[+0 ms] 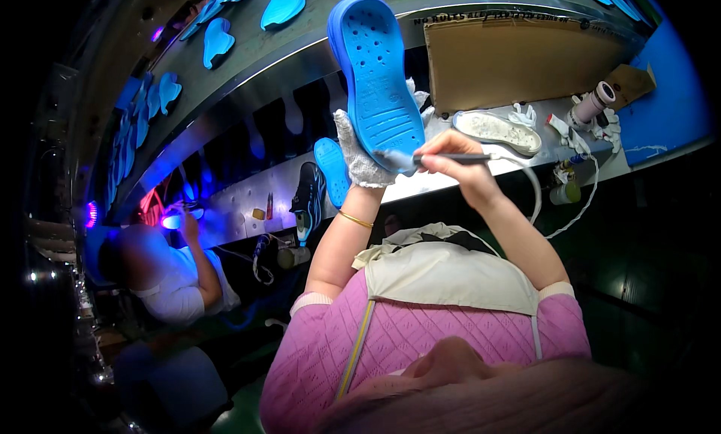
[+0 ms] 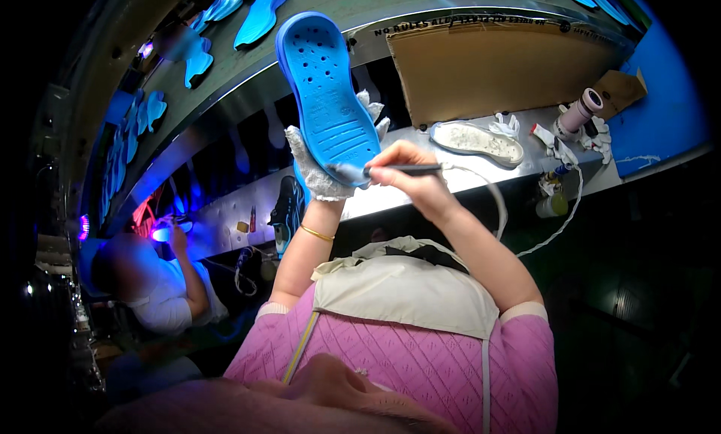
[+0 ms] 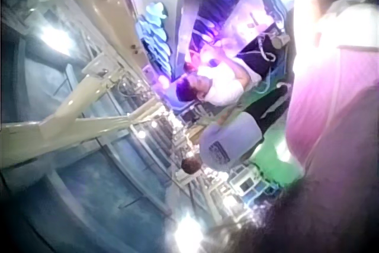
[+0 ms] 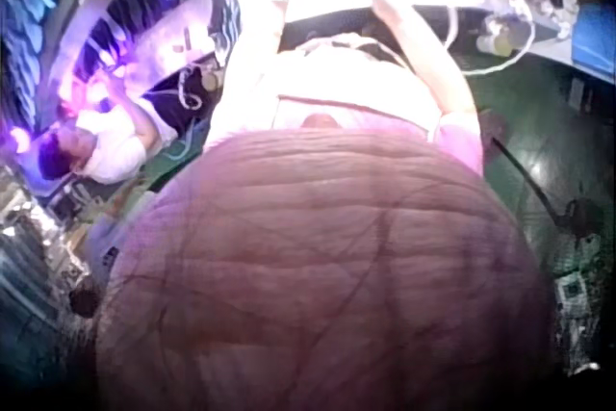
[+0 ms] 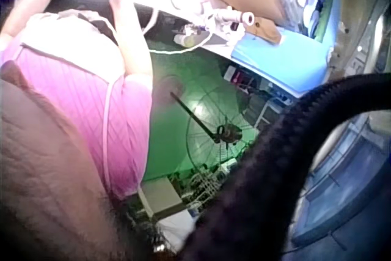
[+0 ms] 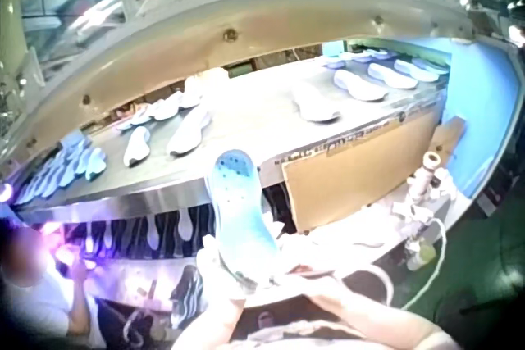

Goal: The person cleans a blue shoe sole by applying a liquid with a brush, then places the cleaned sole onto a moving conveyor belt.

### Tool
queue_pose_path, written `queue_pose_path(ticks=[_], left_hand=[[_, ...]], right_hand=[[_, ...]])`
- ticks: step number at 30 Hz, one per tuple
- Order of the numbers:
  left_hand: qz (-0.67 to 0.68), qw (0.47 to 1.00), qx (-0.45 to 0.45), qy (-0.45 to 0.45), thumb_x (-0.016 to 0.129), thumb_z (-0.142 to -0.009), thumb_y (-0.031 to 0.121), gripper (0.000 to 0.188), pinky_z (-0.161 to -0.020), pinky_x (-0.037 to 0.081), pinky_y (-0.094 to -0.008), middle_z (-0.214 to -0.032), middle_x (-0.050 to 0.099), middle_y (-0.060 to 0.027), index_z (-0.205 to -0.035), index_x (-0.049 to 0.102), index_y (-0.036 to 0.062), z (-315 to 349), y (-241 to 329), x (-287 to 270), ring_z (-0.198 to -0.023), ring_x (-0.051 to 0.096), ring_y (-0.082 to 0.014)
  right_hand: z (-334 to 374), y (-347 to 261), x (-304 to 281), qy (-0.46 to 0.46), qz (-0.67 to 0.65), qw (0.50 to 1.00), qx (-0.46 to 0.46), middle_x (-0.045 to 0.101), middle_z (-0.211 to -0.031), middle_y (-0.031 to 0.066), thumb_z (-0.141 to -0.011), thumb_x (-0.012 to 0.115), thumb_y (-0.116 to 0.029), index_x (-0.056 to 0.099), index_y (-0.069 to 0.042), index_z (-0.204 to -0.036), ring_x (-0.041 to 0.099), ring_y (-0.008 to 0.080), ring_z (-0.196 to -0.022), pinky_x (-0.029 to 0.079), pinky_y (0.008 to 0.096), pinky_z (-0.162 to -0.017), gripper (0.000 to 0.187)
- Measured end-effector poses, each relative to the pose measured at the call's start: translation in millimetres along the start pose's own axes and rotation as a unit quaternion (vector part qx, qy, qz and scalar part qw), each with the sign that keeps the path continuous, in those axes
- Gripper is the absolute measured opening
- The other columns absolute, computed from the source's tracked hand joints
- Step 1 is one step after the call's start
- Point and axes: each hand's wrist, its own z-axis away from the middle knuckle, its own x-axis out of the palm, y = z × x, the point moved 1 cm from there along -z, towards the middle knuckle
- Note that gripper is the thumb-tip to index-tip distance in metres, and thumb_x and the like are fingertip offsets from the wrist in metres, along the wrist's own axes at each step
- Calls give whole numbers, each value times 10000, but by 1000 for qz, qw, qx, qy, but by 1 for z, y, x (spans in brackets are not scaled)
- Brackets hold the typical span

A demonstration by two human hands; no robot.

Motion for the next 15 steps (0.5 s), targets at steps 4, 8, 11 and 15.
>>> queue_pose_path(ticks=[4, 8, 11, 15], left_hand=[[11, 999, -5, -52, 475, -848, 718, 914, -1114, 317, -559, -1471, 402, -180, -1490, 303, 91, -1, 7, -7, -1313, 439, -364], [-6, 999, -34, -4, 502, -859, 688, 848, -1039, 435, -494, -1385, 505, -176, -1436, 403, 75, 0, 14, -18, -1203, 543, -352], [-91, 993, -49, 61, 476, -852, 708, 907, -1088, 361, -543, -1431, 442, -220, -1464, 349, 50, -3, 21, -28, -1264, 480, -402], [-127, 986, -95, 45, 473, -900, 645, 784, -942, 516, -467, -1305, 569, -196, -1382, 467, 27, -9, 33, -39, -1117, 606, -334]], right_hand=[[-1, -2, -8, -56, 150, 981, -106, 636, -992, 124, -835, 677, 9, 644, -4, -895, 622, 154, -923, 498, 275, -829, 69], [-6, -11, -10, -85, 98, 989, -64, 633, -979, 108, -826, 682, 12, 651, -4, -886, 618, 150, -918, 500, 269, -815, 70], [-10, -17, -12, -78, 184, 974, -109, 641, -971, 89, -821, 682, -6, 656, -14, -867, 612, 148, -905, 495, 274, -803, 54], [-11, -9, -12, -139, 208, 967, -41, 644, -963, 94, -781, 685, 21, 662, -20, -817, 631, 161, -891, 509, 272, -797, 59]])
